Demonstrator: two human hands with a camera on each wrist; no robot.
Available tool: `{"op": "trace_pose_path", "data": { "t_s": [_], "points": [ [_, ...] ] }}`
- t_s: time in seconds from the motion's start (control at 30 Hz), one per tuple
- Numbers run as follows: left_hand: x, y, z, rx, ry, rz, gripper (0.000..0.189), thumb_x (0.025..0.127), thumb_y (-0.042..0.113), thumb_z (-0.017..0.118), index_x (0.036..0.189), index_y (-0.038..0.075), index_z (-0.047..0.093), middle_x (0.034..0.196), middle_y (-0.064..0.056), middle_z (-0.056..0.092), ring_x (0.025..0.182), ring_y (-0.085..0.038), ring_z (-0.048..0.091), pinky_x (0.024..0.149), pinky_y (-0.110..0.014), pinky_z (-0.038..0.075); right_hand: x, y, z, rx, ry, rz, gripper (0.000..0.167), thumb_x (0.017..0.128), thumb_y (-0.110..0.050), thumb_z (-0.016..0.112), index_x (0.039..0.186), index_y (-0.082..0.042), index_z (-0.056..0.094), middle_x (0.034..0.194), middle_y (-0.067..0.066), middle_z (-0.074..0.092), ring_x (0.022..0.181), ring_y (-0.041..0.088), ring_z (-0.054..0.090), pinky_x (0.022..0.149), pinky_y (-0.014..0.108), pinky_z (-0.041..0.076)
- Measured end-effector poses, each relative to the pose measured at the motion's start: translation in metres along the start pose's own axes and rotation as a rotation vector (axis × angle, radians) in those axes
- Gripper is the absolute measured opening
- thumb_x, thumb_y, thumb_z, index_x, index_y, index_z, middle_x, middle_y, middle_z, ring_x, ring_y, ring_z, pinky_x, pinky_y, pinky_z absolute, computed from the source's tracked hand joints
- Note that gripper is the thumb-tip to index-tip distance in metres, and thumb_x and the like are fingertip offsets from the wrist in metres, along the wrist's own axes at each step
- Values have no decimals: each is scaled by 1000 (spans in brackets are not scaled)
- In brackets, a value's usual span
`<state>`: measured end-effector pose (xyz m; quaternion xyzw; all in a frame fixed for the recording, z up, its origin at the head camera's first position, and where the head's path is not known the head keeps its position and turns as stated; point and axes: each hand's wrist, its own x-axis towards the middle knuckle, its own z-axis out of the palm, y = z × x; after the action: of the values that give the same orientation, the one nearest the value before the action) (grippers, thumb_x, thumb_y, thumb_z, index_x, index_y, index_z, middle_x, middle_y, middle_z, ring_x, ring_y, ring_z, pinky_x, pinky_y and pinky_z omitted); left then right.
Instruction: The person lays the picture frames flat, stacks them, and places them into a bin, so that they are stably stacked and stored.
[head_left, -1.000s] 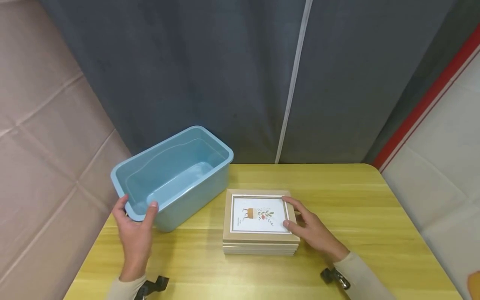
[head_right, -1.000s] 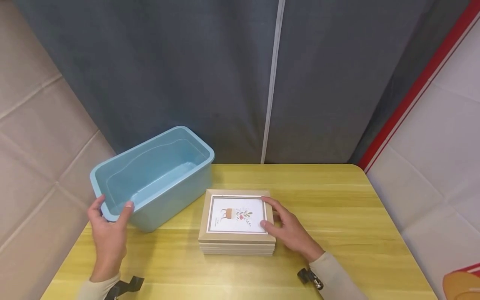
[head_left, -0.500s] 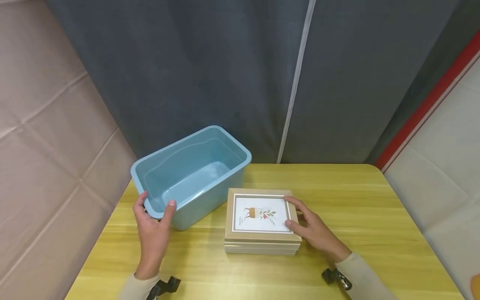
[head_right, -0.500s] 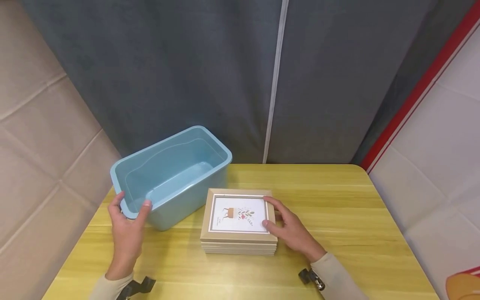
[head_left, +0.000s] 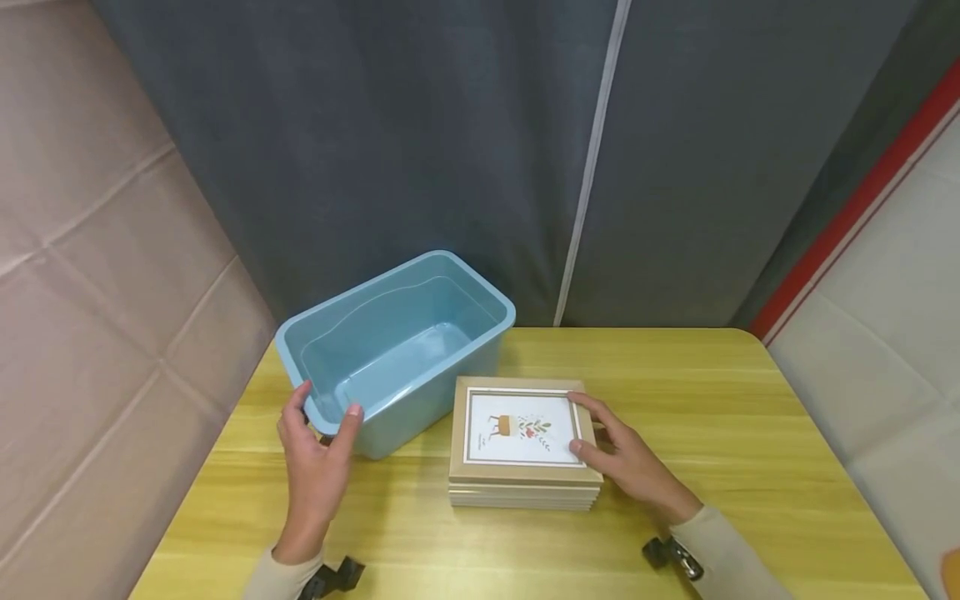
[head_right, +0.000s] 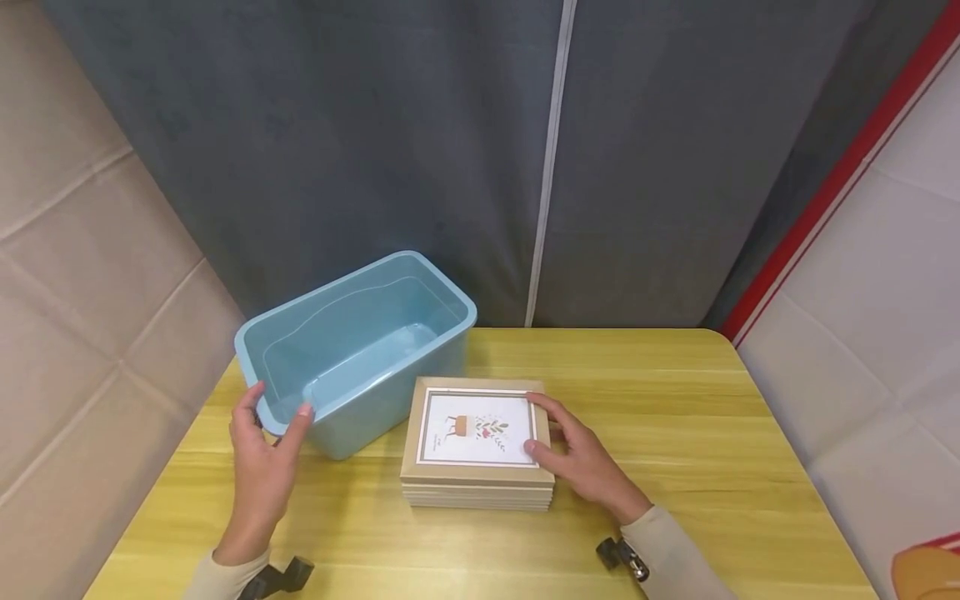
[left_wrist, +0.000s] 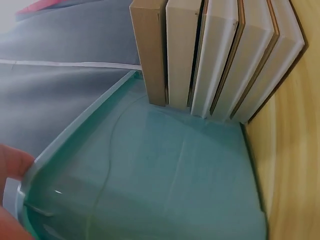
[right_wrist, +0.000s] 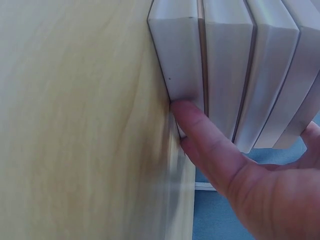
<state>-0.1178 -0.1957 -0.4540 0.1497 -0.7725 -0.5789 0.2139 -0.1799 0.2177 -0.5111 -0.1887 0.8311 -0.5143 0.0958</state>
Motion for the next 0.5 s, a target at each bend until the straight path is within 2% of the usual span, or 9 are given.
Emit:
{"op": "trace_pose_path", "data": {
  "t_s": [0.07,0.2,0.3,0.4,0.5],
  "points": [
    [-2,3,-2,28,31,29,80,100,22,73,165,13,26,160,-18,26,147,-33,32,112,-60,43,0,0,0,-1,0,3,66,105,-28,67,162,-34,36,147,23,54,120,38,64,89,48,56],
    [-7,14,-5,39,94,115,75,96,12,74,160,6,34,153,-16,30,145,-26,30,118,-59,41,0,-1,0,0,-7,5,65,105,-27,66,162,-33,36,147,24,54,119,38,64,88,46,56],
    [-11,24,-8,20,125,164,71,95,7,73,157,3,38,151,-7,34,142,-17,31,122,-49,40,0,-2,0,-3,-9,8,65,105,-27,66,162,-33,36,147,25,54,120,39,64,87,47,57],
    [-18,32,-10,-13,135,214,68,95,2,71,155,0,40,151,1,36,143,-14,32,123,-40,39,-1,-2,-1,-7,-5,8,65,105,-27,66,162,-33,36,147,25,53,121,41,64,88,49,57],
    [-25,39,-9,-89,127,304,63,94,-5,68,152,-5,43,152,-2,38,141,-19,37,120,-29,42,-1,-2,0,-2,2,13,65,105,-28,67,162,-34,37,149,24,53,122,41,64,89,49,57]
  ]
}}
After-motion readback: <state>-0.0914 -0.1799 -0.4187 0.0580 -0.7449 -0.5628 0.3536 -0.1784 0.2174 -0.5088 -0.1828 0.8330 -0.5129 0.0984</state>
